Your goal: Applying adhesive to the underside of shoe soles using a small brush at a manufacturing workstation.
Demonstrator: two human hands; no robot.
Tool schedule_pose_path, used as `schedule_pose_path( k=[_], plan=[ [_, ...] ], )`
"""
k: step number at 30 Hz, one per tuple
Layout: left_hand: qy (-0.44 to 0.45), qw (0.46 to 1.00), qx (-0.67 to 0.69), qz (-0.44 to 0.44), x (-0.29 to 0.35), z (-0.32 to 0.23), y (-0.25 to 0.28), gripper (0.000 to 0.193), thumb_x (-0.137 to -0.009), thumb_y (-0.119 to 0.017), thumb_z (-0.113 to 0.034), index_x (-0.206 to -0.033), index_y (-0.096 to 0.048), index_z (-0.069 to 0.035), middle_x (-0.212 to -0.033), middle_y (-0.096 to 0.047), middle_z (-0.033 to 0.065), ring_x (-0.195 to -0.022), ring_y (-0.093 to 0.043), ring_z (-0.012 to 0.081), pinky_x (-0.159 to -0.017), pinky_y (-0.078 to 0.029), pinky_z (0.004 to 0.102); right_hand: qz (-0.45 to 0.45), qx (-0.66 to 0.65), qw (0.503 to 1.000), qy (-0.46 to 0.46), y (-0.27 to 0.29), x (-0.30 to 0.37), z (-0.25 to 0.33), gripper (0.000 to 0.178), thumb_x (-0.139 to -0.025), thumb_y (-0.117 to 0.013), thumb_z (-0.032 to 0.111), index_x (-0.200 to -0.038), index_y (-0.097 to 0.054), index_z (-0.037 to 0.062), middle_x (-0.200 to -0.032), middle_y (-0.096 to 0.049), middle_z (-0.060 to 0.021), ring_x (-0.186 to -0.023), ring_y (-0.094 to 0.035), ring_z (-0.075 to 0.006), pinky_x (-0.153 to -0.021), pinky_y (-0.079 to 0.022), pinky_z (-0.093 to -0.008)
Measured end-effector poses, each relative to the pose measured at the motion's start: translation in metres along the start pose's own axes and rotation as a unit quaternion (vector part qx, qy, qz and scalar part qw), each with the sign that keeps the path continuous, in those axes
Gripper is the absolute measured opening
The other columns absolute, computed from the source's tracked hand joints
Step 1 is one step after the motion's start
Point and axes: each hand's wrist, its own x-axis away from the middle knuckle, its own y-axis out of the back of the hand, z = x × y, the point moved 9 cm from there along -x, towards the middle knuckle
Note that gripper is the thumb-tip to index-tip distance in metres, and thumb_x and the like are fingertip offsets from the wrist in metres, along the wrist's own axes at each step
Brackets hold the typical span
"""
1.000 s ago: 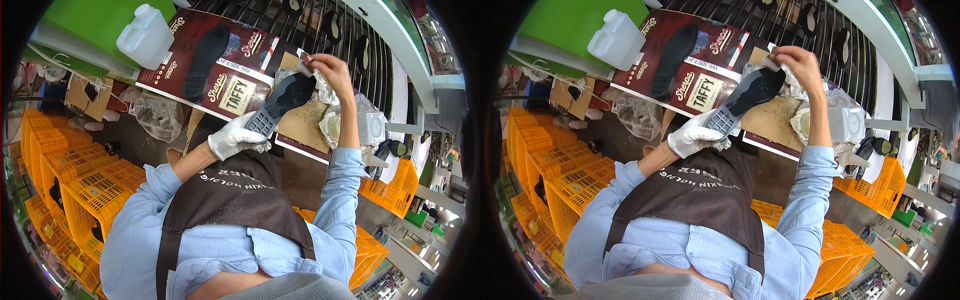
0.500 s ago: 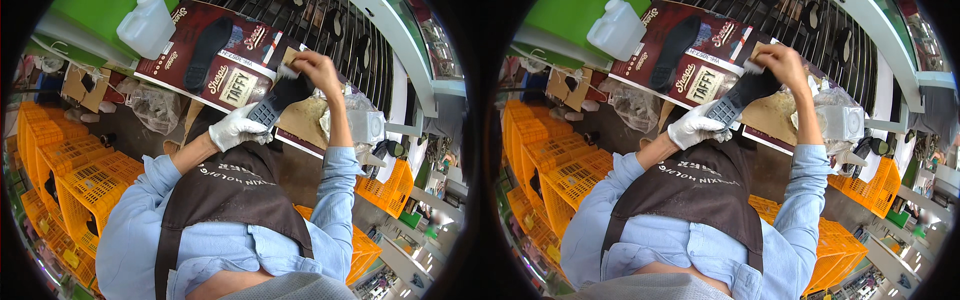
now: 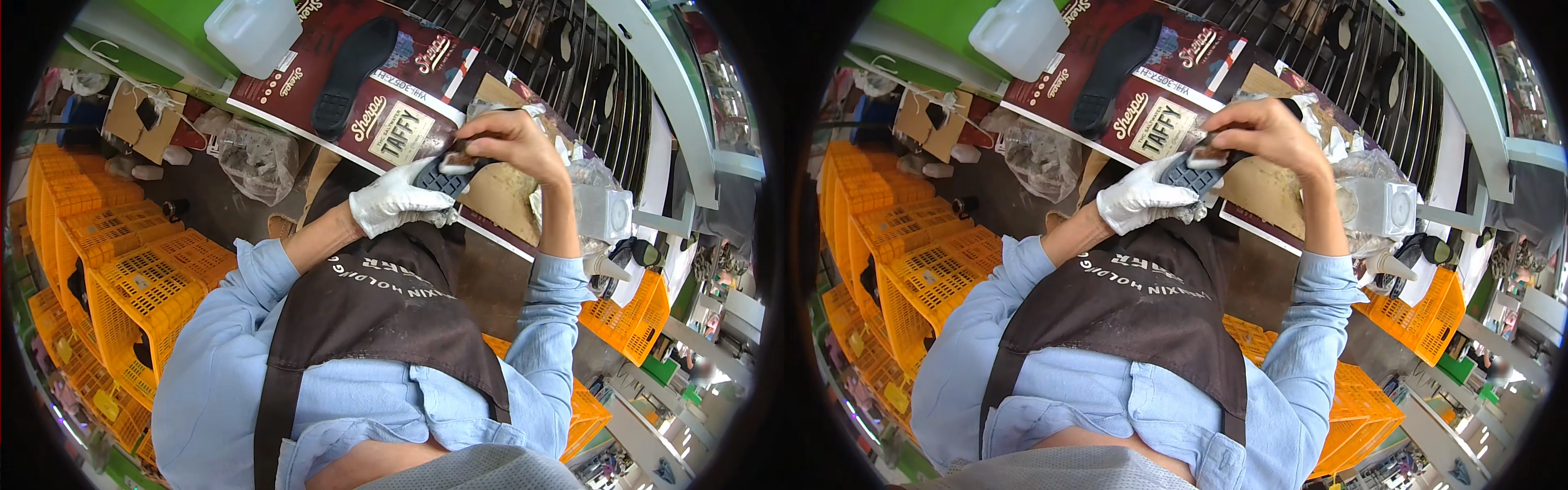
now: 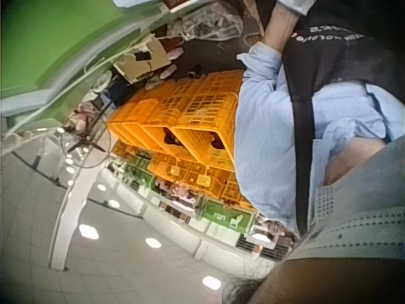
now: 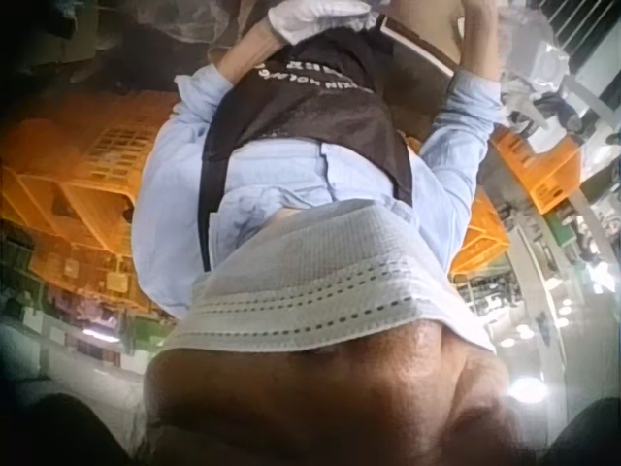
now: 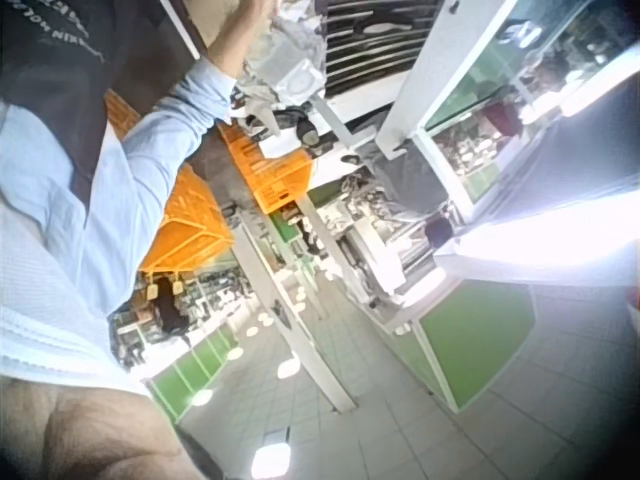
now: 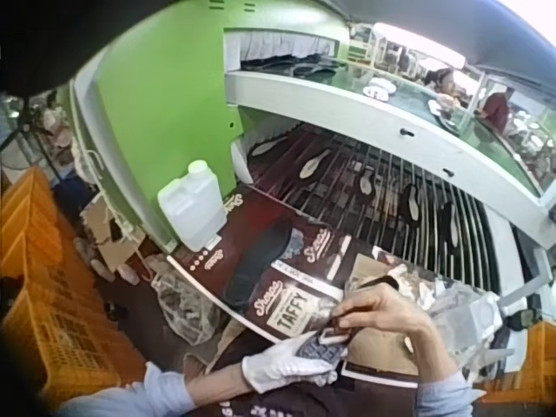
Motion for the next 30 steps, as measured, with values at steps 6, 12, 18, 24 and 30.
schedule_pose_path(
  k=[6, 12, 18, 24, 30],
  plan=[
    [0.009, 0.999, -0.040, 0.008, 0.000, 0.001, -0.001, 0.055, -0.081, -0.070, -0.003, -0.131, -0.047, 0.000, -0.107, -0.064, 0.0116, -0.091, -0.065, 0.0175, -0.077, -0.054, 0.0283, -0.191, -0.027, 0.978, -0.073, 0.024, 0.004, -0.006, 0.022, -0.083, -0.069, 0.005, -0.104, -0.068, -0.0038, -0.094, -0.070, -0.0074, -0.084, -0.065, -0.0130, -0.076, -0.051, -0.0243],
    [0.009, 0.999, -0.039, 0.000, 0.001, -0.001, 0.000, 0.054, -0.081, -0.071, -0.004, -0.130, -0.048, 0.001, -0.103, -0.064, 0.0101, -0.088, -0.064, 0.0160, -0.077, -0.054, 0.0278, -0.225, -0.025, 0.971, -0.081, 0.023, -0.001, 0.007, 0.020, -0.084, -0.068, 0.007, -0.102, -0.069, -0.0030, -0.091, -0.071, -0.0084, -0.083, -0.065, -0.0120, -0.075, -0.051, -0.0241],
    [-0.004, 0.999, -0.048, 0.002, 0.002, -0.006, -0.003, 0.053, -0.080, -0.072, -0.006, -0.128, -0.050, 0.002, -0.104, -0.064, 0.0095, -0.087, -0.063, 0.0146, -0.077, -0.053, 0.0267, -0.122, 0.020, 0.992, 0.025, -0.005, 0.002, 0.023, 0.024, -0.084, -0.070, 0.005, -0.107, -0.069, -0.0007, -0.091, -0.069, -0.0057, -0.078, -0.063, -0.0096, -0.070, -0.051, -0.0237],
    [0.005, 0.999, -0.034, 0.001, -0.010, -0.007, -0.006, 0.051, -0.082, -0.070, -0.003, -0.128, -0.050, 0.003, -0.113, -0.063, 0.0102, -0.087, -0.063, 0.0140, -0.078, -0.053, 0.0265, -0.414, 0.329, 0.848, -0.018, 0.037, 0.062, 0.025, 0.022, -0.080, -0.069, -0.002, -0.102, -0.067, 0.0016, -0.092, -0.066, -0.0087, -0.074, -0.063, -0.0161, -0.066, -0.049, -0.0275],
    [0.014, 1.000, -0.025, 0.010, -0.021, -0.005, -0.001, 0.056, -0.082, -0.069, -0.001, -0.131, -0.043, 0.002, -0.112, -0.062, 0.0132, -0.100, -0.064, 0.0202, -0.085, -0.055, 0.0300, -0.251, 0.175, 0.952, -0.011, -0.001, 0.085, 0.036, 0.024, -0.076, -0.070, -0.007, -0.098, -0.066, 0.0001, -0.091, -0.066, -0.0085, -0.072, -0.061, -0.0146, -0.062, -0.049, -0.0270]
  ],
)
